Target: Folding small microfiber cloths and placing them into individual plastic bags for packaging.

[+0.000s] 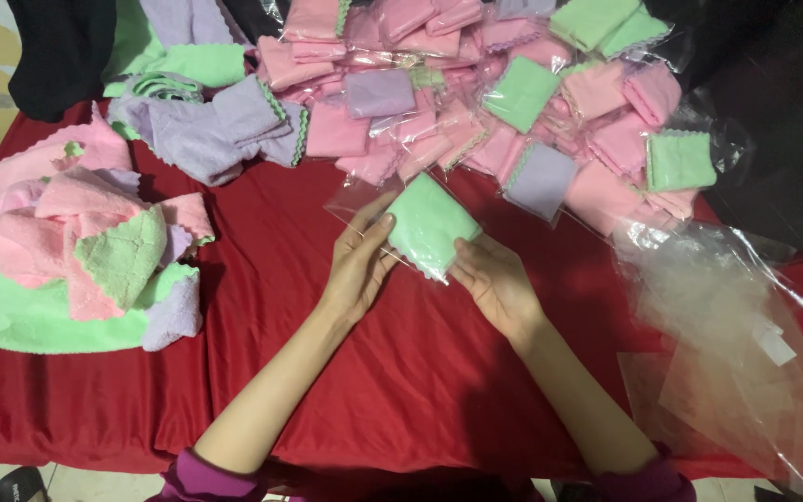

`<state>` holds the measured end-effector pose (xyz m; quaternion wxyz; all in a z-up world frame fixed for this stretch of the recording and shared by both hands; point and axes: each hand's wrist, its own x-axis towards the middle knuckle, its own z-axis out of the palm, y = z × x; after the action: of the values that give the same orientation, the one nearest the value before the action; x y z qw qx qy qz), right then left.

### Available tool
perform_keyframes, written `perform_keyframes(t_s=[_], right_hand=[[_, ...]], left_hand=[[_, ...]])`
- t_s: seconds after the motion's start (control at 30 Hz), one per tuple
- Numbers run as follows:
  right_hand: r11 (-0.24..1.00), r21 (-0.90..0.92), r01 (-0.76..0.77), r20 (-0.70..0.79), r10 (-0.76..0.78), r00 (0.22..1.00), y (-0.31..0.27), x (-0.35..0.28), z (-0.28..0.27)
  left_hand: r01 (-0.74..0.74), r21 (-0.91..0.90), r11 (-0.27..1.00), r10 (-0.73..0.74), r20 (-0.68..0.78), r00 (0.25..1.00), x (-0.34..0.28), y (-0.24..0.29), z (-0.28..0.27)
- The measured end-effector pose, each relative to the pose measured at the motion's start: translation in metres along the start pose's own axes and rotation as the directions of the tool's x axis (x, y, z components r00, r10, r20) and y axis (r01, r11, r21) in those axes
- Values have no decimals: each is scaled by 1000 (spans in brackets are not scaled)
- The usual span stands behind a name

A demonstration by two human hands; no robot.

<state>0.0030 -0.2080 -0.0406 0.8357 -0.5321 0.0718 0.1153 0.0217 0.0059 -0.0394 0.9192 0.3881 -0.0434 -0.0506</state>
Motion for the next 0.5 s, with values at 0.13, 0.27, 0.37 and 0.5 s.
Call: perform_keyframes(t_s=[0.13,0.27,0.37,0.5], right_hand=[[998,67,4,-32,-2,999,4,2,-4],[999,36,17,-65,-15,998,-44,-44,64],[1000,9,14,-65,-13,998,-45,-46,66],[999,35,18,-71,-16,997,-46,-52,71]], left_hand=[[6,12,1000,-6,2,1000,-12,15,18],[57,131,990,-60,17,998,-1,-23,-6],[69,128,989,-73,20,997,-4,-16,-2],[-60,130,990,67,-54,996,-14,35,28]])
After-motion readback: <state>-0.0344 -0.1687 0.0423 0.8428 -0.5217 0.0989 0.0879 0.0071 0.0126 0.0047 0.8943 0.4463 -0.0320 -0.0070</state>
